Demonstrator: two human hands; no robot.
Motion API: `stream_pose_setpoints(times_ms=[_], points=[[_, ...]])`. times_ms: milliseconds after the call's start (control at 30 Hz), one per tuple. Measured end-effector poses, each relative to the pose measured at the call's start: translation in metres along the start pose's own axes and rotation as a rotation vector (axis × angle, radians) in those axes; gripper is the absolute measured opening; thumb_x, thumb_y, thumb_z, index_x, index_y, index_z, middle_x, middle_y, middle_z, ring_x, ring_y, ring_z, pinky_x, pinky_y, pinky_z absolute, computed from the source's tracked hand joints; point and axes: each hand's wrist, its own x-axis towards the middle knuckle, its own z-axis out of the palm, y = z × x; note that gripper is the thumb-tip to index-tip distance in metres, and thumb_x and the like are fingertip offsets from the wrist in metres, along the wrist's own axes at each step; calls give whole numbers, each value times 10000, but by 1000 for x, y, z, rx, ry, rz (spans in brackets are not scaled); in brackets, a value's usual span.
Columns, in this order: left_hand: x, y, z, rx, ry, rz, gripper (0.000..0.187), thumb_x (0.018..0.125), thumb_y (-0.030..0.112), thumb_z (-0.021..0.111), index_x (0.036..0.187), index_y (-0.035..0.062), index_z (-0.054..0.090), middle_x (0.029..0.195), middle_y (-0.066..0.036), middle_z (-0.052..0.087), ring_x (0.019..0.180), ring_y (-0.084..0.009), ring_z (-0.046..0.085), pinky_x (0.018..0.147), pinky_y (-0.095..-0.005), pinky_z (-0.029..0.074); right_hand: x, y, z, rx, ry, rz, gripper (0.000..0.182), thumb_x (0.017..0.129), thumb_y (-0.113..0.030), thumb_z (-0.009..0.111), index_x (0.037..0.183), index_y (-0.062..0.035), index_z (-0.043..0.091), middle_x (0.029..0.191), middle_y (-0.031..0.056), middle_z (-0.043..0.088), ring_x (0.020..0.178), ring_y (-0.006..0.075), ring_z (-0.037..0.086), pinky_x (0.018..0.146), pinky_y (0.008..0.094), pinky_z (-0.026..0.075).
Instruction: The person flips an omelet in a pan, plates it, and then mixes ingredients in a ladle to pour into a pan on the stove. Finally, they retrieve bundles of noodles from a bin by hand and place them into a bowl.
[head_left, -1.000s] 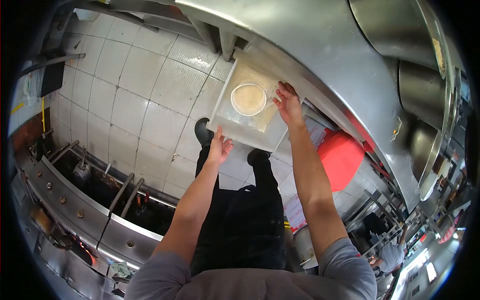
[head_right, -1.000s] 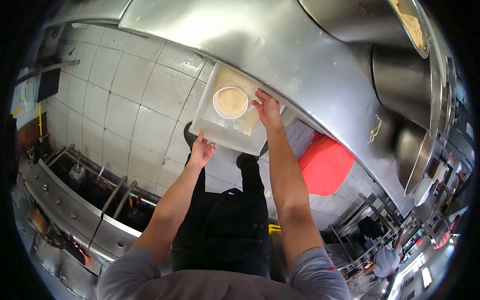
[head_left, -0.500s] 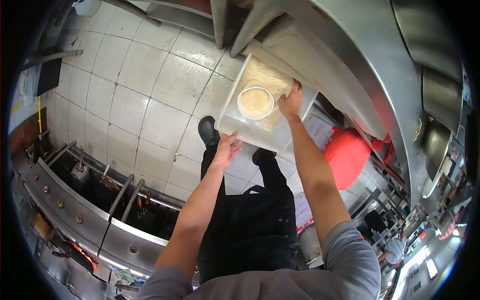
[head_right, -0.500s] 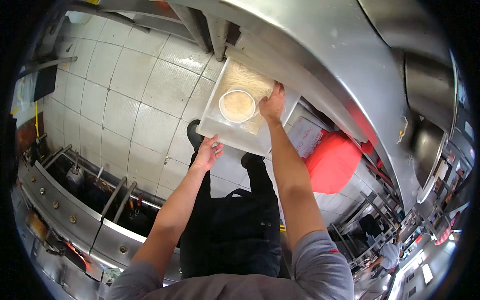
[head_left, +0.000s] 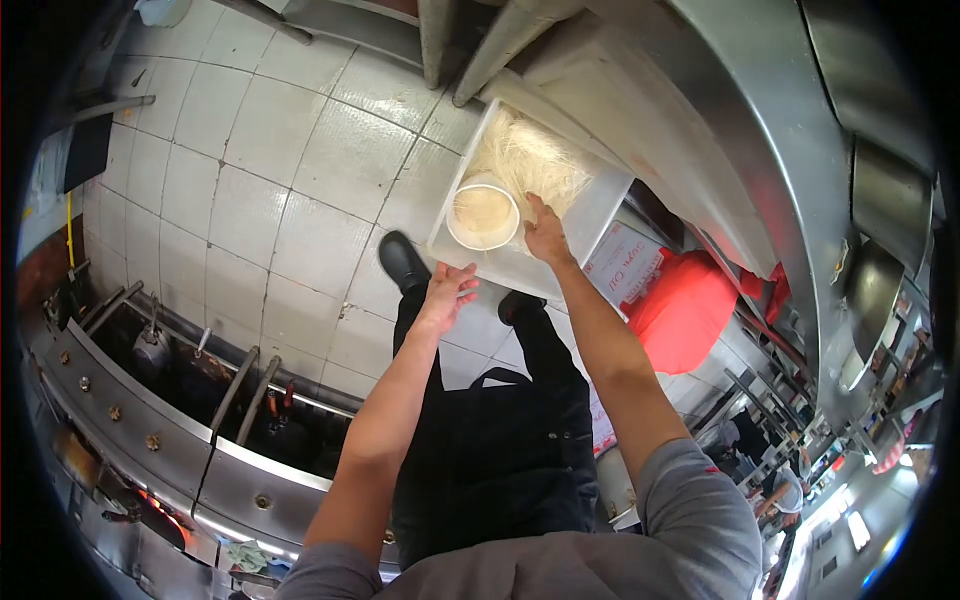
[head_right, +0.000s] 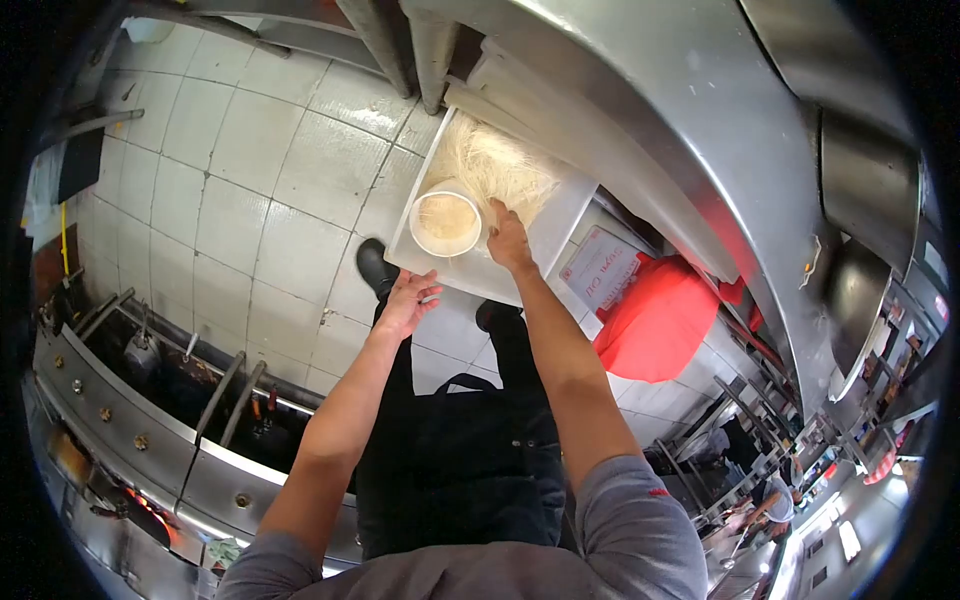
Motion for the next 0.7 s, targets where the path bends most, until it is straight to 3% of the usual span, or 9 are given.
stream_pose_setpoints(times_ms=[67, 167, 267, 367, 467, 567, 667, 700], points=[[1, -3, 3, 6, 29, -1, 378, 820, 234, 717, 1086, 186, 453, 981, 20, 506, 912, -147, 561, 751, -339, 459, -7, -29, -34, -140, -163, 163, 613, 795, -74, 609, 1368, -90, 390, 1191, 242, 555, 1127, 397, 530, 953, 426, 452], [4, -7, 6, 65, 72, 18, 442, 819, 224, 715, 1150, 162, 430, 1002, 0, 511, 921, -156, 562, 760, -341, 461, 3, -77, -85, -290, -163, 409, 661, 763, -95, 626, 1375, -72, 377, 1146, 252, 550, 1070, 394, 557, 900, 442, 471], [-1, -14, 8, 119, 158, 39, 560, 824, 222, 707, 1260, 133, 367, 1082, -28, 520, 928, -163, 563, 768, -340, 461, 29, -61, -89, -298, 157, 44, 699, 743, -121, 643, 1379, -46, 361, 1241, 246, 514, 1093, 393, 549, 906, 435, 473], [-7, -17, 0, 148, 144, 72, 646, 837, 212, 688, 1340, 121, 293, 1178, -56, 517, 941, -169, 564, 770, -335, 460, 81, -52, -75, -540, 435, -291, 676, 732, -125, 651, 1354, -64, 394, 1279, 228, 487, 1091, 385, 551, 897, 428, 480], [-10, -13, -4, 168, 89, 114, 635, 853, 187, 662, 1355, 125, 278, 1219, -73, 517, 948, -172, 568, 770, -329, 459, 102, -39, -54, -372, 380, -328, 625, 733, -117, 651, 1321, -101, 437, 1237, 216, 493, 1060, 378, 563, 881, 432, 486], [-12, -13, -9, 132, 54, 123, 609, 859, 161, 647, 1348, 132, 286, 1209, -72, 524, 945, -174, 572, 770, -327, 458, 83, -50, -43, -322, 63, -65, 654, 745, -112, 676, 1347, -153, 422, 1181, 186, 522, 1020, 362, 589, 869, 429, 502], [-9, -16, -9, 64, 39, 122, 603, 855, 152, 651, 1341, 139, 294, 1193, -66, 528, 937, -177, 575, 768, -327, 458, 45, -46, -35, -312, 40, -80, 648, 746, -97, 675, 1342, -156, 427, 1156, 179, 530, 983, 356, 608, 847, 415, 514], [-9, -17, -10, 39, 42, 122, 604, 852, 151, 654, 1339, 141, 296, 1188, -64, 529, 934, -178, 576, 767, -328, 458, 32, -51, -41, -260, -44, -17, 582, 760, -68, 628, 1312, -146, 464, 1180, 195, 522, 1040, 371, 573, 886, 433, 482]])
